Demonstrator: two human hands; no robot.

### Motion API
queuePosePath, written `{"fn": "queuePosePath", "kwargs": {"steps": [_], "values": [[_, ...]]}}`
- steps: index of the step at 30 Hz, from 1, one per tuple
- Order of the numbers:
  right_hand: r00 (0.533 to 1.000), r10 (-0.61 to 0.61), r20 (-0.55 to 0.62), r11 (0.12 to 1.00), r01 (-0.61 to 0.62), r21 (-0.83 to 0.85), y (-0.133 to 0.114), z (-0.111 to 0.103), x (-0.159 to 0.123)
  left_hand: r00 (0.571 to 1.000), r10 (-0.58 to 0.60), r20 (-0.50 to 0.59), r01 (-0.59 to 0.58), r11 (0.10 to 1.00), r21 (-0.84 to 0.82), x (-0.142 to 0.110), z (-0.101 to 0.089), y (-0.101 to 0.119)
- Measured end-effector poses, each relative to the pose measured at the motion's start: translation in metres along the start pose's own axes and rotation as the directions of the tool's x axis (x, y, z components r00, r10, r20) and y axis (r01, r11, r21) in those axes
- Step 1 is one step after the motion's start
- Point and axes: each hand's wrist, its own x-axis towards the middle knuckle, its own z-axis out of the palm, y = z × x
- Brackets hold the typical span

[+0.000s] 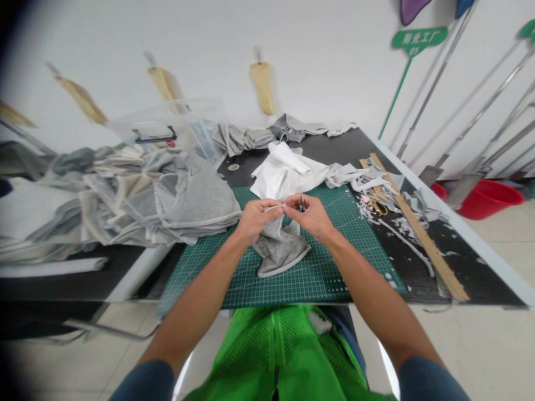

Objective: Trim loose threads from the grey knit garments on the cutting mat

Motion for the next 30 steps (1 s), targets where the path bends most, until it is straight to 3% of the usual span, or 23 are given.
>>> {"fn": "queuePosePath", "kwargs": {"steps": [9,15,20,24,30], "values": [[0.999,-0.02,-0.042,0.999,0.021,0.031,-0.007,0.001,-0.001,0.999,-0.025,-0.046,0.023,0.999,-0.044,0.001,0.006,0.003],[0.996,0.091,-0.019,0.983,-0.087,0.161,0.001,-0.001,0.002,0.996,-0.062,-0.067,0.054,0.993,-0.107,0.001,0.008,0.004],[0.992,0.125,0.02,0.983,-0.127,0.136,0.004,-0.003,0.004,0.991,-0.068,-0.117,0.053,0.991,-0.122,0.002,0.009,0.004],[0.984,0.133,0.12,0.983,-0.146,0.11,0.002,-0.004,0.002,0.981,-0.048,-0.188,0.029,0.995,-0.099,0.004,0.01,0.002],[0.918,0.202,0.341,0.979,-0.199,-0.043,0.002,-0.01,0.0,0.937,0.024,-0.349,-0.06,0.994,-0.095,0.011,0.001,0.0]]}}
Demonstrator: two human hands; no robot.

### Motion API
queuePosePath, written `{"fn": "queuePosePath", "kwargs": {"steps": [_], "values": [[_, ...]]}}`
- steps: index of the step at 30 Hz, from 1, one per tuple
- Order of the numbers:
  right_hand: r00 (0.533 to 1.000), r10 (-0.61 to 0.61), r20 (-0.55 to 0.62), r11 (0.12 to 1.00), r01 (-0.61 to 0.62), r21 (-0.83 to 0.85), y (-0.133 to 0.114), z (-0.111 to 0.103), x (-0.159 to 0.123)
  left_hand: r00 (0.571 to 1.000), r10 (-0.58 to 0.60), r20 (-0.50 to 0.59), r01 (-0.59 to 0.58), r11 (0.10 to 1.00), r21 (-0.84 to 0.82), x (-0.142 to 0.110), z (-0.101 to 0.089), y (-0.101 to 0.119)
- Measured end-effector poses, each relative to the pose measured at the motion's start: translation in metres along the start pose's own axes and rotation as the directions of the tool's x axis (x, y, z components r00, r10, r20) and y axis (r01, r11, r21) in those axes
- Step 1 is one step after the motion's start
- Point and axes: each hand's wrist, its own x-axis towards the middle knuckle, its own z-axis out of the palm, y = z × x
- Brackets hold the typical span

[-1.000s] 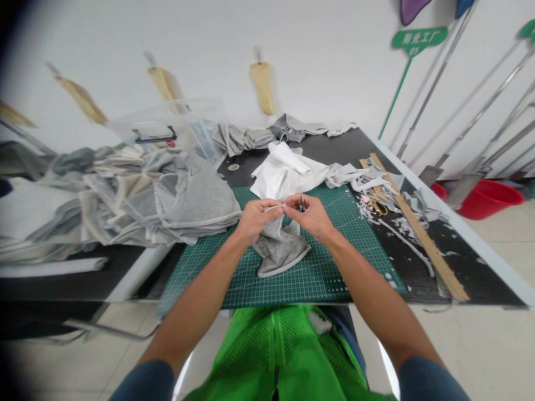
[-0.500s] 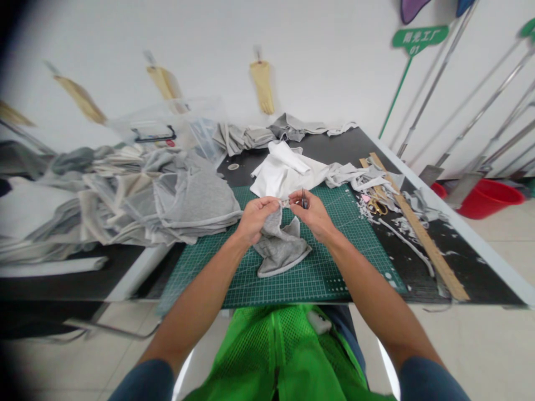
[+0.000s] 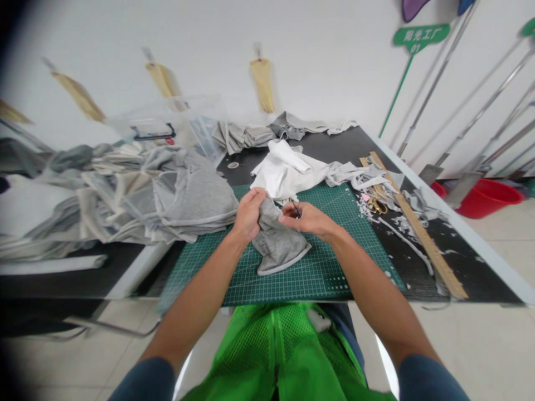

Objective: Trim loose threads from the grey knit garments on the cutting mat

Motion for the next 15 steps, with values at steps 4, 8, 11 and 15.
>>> {"fn": "queuePosePath", "kwargs": {"steps": [4,8,11,15], "values": [[0.993,0.041,0.115,0.974,-0.014,-0.225,0.003,-0.008,0.001,0.992,0.027,-0.126,-0.038,0.996,-0.086,0.011,-0.011,0.005],[0.982,0.05,0.179,0.939,0.015,-0.345,0.003,-0.018,0.001,0.971,0.043,-0.236,-0.075,0.989,-0.128,0.023,-0.026,0.008],[0.999,0.022,0.048,0.942,-0.005,-0.335,0.005,-0.022,0.003,0.959,0.095,-0.268,-0.089,0.995,0.032,0.028,-0.035,0.005],[0.984,-0.077,-0.163,0.959,0.029,-0.281,0.005,-0.019,0.006,0.963,0.246,-0.107,-0.179,0.886,0.428,0.024,-0.036,0.006]]}}
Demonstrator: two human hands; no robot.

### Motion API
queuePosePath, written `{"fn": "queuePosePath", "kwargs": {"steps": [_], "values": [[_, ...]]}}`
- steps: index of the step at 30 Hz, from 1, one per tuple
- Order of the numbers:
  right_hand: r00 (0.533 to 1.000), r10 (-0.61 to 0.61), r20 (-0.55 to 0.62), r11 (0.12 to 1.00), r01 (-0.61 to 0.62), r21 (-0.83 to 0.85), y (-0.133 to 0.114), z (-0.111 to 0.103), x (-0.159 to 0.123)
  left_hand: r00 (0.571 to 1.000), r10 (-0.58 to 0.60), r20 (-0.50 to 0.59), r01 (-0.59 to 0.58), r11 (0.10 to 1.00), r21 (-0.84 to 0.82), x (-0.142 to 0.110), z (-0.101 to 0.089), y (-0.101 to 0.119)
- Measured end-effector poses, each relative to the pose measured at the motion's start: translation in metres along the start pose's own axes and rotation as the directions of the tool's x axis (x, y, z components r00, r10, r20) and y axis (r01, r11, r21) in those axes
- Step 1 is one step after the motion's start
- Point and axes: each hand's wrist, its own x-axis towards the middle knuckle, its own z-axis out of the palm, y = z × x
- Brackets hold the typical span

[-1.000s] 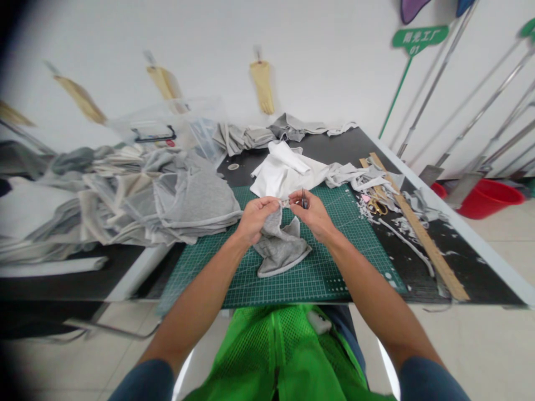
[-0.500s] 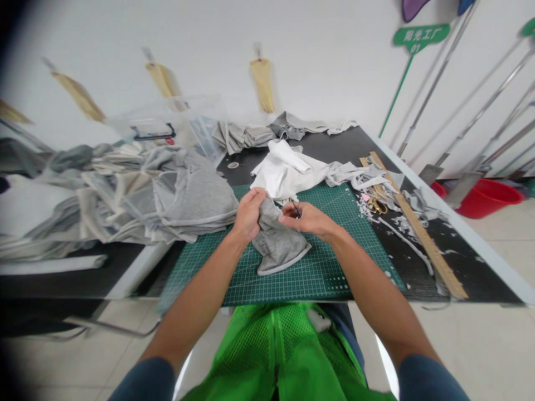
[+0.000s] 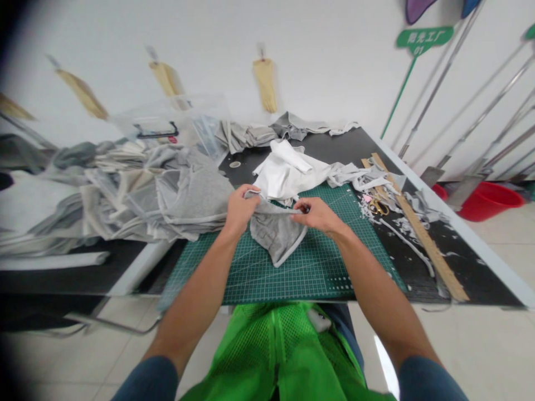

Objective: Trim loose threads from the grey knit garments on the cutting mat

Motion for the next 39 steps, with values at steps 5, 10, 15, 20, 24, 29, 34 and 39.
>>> {"fn": "queuePosePath", "kwargs": {"steps": [5,10,15,20,24,29,34,39], "values": [[0.996,-0.053,-0.078,0.996,0.059,0.074,-0.006,0.009,-0.002,0.837,0.224,0.499,-0.232,0.972,-0.048,-0.017,0.01,0.014],[0.993,-0.064,-0.096,0.992,0.074,0.102,-0.009,0.014,-0.004,0.72,0.084,0.689,-0.105,0.994,-0.012,-0.029,0.019,0.014],[0.989,-0.119,-0.086,0.987,0.128,0.099,-0.01,0.011,-0.004,0.841,0.101,0.531,-0.095,0.995,-0.038,-0.025,0.017,0.014],[0.994,-0.067,-0.089,0.987,0.079,0.139,-0.008,0.01,-0.003,0.938,0.094,0.335,-0.068,0.994,-0.087,-0.021,0.016,0.012],[0.986,-0.023,-0.164,0.956,0.07,0.286,-0.006,0.012,-0.002,0.955,0.034,0.295,-0.019,0.998,-0.051,-0.021,0.015,0.009],[0.989,-0.042,-0.144,0.911,0.097,0.401,-0.007,0.017,-0.003,0.904,0.021,0.426,0.041,0.99,-0.137,-0.026,0.018,0.01],[0.992,-0.061,-0.106,0.912,0.098,0.399,-0.008,0.021,-0.004,0.858,0.014,0.514,0.099,0.976,-0.193,-0.03,0.022,0.012],[0.99,-0.072,-0.121,0.888,0.119,0.444,-0.009,0.025,-0.003,0.834,0.001,0.551,0.087,0.987,-0.133,-0.034,0.019,0.021]]}}
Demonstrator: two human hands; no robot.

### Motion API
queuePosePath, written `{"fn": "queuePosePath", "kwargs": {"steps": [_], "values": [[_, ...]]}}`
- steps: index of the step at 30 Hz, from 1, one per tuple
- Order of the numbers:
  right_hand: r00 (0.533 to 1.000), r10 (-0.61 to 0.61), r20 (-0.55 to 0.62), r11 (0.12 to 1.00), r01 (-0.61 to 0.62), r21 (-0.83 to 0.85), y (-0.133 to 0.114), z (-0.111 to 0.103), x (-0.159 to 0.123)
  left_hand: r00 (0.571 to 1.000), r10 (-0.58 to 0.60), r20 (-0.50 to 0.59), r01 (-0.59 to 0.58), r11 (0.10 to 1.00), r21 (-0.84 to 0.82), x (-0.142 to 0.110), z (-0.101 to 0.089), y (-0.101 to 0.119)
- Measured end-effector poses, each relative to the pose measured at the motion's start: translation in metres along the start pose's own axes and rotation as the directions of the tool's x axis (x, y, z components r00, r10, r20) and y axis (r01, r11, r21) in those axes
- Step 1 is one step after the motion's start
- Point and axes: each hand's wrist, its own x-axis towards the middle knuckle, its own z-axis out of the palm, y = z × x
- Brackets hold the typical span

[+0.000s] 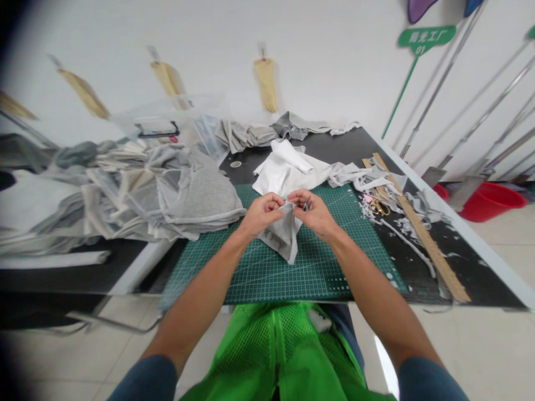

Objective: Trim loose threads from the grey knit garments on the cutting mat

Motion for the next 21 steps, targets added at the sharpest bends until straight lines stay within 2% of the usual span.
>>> {"fn": "queuePosePath", "kwargs": {"steps": [4,9,13,16,21], "values": [[1.0,-0.005,0.016,1.0,0.005,0.023,0.0003,0.0018,-0.0001,1.0,-0.009,-0.022,0.011,0.997,0.076,-0.0015,0.0025,0.0018],[0.998,-0.013,0.065,1.0,0.012,0.018,0.0002,-0.0007,-0.0019,0.99,0.043,-0.134,-0.041,0.999,0.015,0.0002,0.0024,-0.004],[0.993,0.025,0.116,0.991,-0.009,-0.13,-0.0016,-0.001,-0.0032,0.979,0.092,-0.183,-0.09,0.996,0.021,0.0007,0.0028,-0.0044],[0.996,0.019,0.088,0.971,0.003,-0.241,-0.0017,0.0015,-0.0029,0.981,0.103,-0.163,-0.104,0.995,0.004,0.0002,0.0045,-0.0033],[0.998,-0.039,-0.047,0.982,0.03,-0.187,0.0035,0.0037,-0.0011,0.982,0.073,-0.173,-0.08,0.996,-0.033,-0.0006,0.0049,-0.0032]]}}
